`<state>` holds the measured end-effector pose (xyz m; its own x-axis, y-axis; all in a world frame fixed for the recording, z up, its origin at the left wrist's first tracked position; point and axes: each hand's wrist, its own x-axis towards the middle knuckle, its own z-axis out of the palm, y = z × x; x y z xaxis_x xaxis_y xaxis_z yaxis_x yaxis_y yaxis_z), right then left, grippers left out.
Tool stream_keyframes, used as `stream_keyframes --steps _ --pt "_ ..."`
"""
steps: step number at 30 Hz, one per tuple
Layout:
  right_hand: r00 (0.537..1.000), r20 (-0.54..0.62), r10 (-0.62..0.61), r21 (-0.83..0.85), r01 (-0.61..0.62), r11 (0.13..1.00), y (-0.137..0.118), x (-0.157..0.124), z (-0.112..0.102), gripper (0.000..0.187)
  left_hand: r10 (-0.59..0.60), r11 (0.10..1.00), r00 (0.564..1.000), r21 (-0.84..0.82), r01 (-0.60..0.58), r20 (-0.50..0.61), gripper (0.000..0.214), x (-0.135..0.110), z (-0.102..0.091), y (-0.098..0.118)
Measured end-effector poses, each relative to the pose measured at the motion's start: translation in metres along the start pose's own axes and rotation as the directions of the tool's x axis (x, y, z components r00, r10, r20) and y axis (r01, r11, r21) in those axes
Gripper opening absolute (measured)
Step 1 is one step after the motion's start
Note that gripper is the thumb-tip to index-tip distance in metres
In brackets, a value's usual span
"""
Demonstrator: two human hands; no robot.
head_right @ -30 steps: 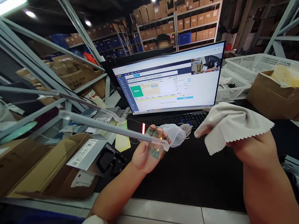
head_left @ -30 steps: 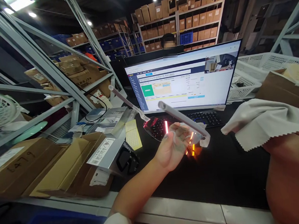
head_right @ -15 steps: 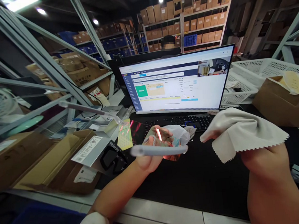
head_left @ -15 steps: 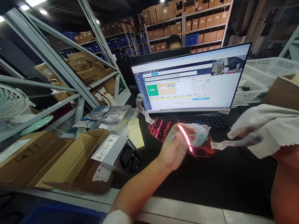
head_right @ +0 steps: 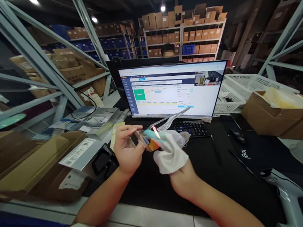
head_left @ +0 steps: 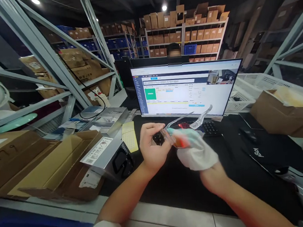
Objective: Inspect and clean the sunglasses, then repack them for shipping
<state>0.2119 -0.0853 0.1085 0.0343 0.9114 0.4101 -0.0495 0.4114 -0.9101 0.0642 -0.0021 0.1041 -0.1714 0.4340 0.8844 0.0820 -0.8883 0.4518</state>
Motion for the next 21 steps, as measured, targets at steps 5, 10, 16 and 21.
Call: stream_keyframes --steps 5,10,16,21 --pt "0.995 -0.097 0.014 0.294 0.015 0.956 0.032 0.003 0.031 0.036 0.206 0.946 0.974 0.237 -0.224 0.098 0.043 -0.004 0.000 0.002" --pt "0.982 -0.185 -0.049 0.245 0.095 0.965 0.027 0.001 0.026 0.041 0.366 0.855 0.911 0.319 -0.409 0.188 0.051 -0.003 0.001 -0.003" --pt "0.976 -0.212 -0.055 0.193 0.097 0.976 0.021 0.003 0.011 0.038 0.417 0.847 0.891 0.278 -0.453 0.182 0.055 -0.001 -0.001 -0.009" --pt "0.970 -0.204 -0.135 0.015 0.140 0.990 0.013 0.024 -0.020 0.035 0.306 0.918 0.952 0.270 -0.289 -0.021 0.046 0.018 -0.012 -0.025"
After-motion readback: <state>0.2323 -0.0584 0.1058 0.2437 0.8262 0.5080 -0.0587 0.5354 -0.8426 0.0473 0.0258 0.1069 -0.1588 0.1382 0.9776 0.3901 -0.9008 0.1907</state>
